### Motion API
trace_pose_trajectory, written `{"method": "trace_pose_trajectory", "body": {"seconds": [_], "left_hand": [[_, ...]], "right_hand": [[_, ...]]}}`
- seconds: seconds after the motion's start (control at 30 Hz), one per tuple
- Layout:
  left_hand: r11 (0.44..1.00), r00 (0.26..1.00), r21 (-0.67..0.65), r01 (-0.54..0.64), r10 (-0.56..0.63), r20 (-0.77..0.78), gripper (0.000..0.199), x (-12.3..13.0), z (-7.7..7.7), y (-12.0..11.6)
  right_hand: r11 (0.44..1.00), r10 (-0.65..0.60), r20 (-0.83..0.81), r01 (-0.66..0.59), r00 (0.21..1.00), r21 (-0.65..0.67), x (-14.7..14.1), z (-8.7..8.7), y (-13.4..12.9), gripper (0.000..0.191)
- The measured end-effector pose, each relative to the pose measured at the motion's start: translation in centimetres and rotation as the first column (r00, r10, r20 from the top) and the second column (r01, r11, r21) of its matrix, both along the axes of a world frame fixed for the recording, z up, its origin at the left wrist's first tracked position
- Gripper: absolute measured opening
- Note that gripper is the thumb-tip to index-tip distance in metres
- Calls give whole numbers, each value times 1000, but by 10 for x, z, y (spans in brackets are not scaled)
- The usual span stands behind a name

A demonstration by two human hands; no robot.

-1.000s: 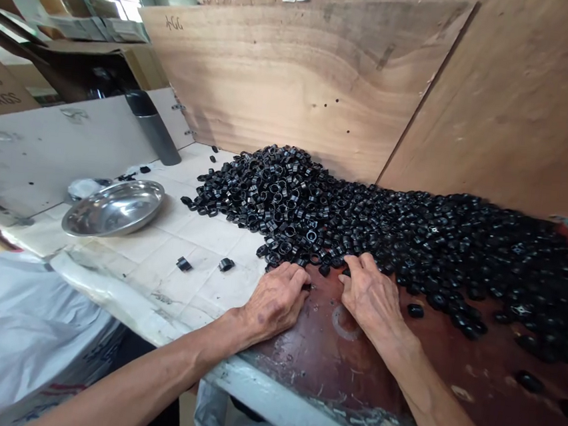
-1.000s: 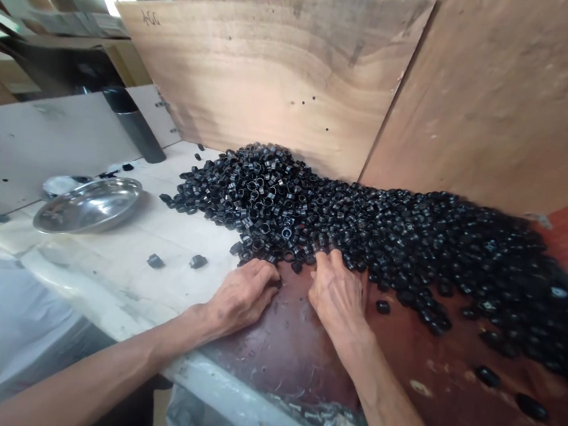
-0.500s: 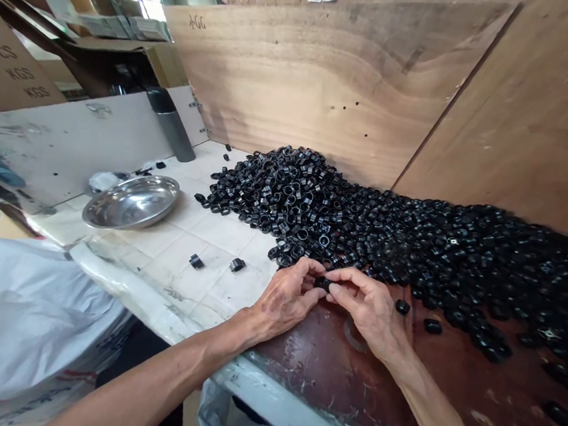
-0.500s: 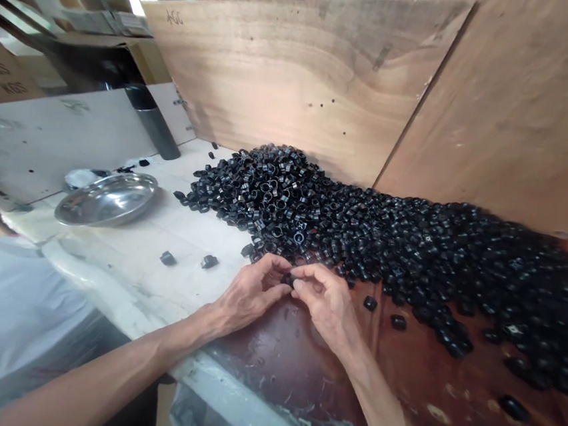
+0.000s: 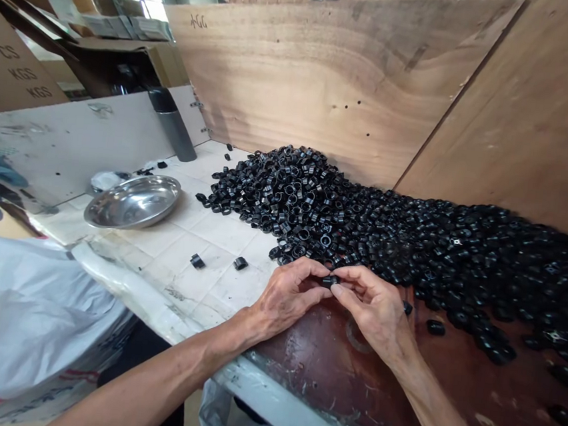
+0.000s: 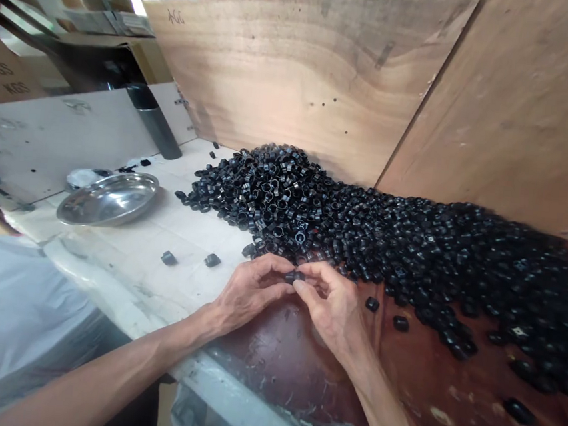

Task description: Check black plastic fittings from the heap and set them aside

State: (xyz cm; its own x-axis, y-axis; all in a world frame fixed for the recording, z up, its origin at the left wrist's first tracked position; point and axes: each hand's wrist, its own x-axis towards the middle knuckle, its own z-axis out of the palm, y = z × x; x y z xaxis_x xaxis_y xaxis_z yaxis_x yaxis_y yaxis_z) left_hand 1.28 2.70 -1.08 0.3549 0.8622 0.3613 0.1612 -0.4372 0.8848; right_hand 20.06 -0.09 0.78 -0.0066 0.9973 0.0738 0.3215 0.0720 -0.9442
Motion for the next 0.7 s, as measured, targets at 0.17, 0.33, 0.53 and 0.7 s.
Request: {"method": "trace_pose_trajectory", "body": {"seconds": [0.17,0.33,0.53,0.7], "left_hand": [[997,1000,80,6,-5,-8,21,-1,0,2],[991,1000,131,-8,7,11,23,-1,2,2],[985,1000,171,6,-9,18,23,-2,0,2],[976,999,217,25,-34,36,24,-2,-2,2]], "right_hand": [[1000,-16,20,15,1000,15,0,0,-1,23],[997,-41,83,36,996,62,1,-4,-3,24],[977,-18,221,-30,975,211,-1,1,-1,14],[951,-22,353,-89,935,295,-2,5,-3,23]]}}
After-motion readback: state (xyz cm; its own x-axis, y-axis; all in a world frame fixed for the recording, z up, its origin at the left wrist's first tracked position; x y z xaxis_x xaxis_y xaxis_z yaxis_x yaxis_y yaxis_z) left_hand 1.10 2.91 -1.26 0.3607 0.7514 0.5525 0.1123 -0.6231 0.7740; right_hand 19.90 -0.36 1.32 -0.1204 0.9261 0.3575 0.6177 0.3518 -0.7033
